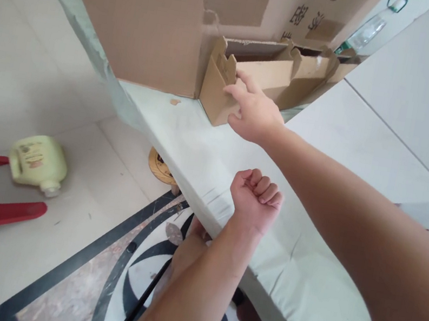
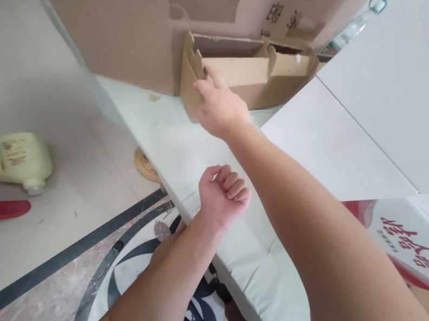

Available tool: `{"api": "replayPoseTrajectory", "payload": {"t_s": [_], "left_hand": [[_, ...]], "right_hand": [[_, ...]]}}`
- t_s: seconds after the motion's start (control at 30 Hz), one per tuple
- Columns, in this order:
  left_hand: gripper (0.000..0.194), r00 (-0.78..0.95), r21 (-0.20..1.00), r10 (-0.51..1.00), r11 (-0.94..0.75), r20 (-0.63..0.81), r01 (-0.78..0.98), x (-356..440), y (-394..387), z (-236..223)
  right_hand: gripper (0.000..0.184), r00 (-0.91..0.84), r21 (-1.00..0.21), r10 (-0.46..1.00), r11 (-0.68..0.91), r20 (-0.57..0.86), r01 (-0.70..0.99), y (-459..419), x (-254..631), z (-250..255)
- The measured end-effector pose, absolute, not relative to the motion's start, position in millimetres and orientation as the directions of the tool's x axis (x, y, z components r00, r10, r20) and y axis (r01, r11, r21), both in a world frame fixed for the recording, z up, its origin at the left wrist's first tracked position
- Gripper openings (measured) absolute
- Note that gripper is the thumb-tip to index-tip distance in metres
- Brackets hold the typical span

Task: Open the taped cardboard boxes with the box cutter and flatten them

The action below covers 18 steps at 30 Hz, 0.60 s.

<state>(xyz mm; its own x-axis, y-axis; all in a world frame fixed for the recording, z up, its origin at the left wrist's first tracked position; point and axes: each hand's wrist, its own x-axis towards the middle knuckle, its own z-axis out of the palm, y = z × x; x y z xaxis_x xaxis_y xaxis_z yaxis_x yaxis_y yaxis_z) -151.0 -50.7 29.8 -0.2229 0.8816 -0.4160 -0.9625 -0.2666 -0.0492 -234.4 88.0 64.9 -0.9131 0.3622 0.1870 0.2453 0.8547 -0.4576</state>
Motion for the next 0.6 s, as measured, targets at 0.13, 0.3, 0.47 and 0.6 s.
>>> {"api": "replayPoseTrajectory", "payload": {"t_s": [0.13, 0.3, 0.47, 0.6], "left_hand": [[0.034, -0.219, -0.095, 0.888, -0.279, -0.404, -0.955, -154.6, -54.4, 33.7], [0.032, -0.297, -0.021, 0.848, -0.340, -0.438, -0.940, -153.1, -57.6, 37.8], [0.039, -0.843, 0.655, 0.503, -0.576, -0.188, -0.489, -133.5, -62.1, 37.2], [0.032, -0.784, 0.628, 0.132, -0.685, 0.606, 0.370, -121.4, -75.8, 51.1]], "right_hand": [[0.051, -0.929, -0.393, 0.301, 0.898, 0.215, 0.200, 86.8, -238.6, 64.1], [0.041, -0.872, -0.494, 0.362, 0.853, 0.330, 0.168, 77.3, -204.7, 66.0], [0.037, -0.706, -0.622, 0.625, 0.709, 0.334, 0.333, 56.9, -113.9, 69.1], [0.009, -0.439, -0.574, 0.792, 0.610, 0.424, 0.546, 24.0, -10.6, 60.8]]}}
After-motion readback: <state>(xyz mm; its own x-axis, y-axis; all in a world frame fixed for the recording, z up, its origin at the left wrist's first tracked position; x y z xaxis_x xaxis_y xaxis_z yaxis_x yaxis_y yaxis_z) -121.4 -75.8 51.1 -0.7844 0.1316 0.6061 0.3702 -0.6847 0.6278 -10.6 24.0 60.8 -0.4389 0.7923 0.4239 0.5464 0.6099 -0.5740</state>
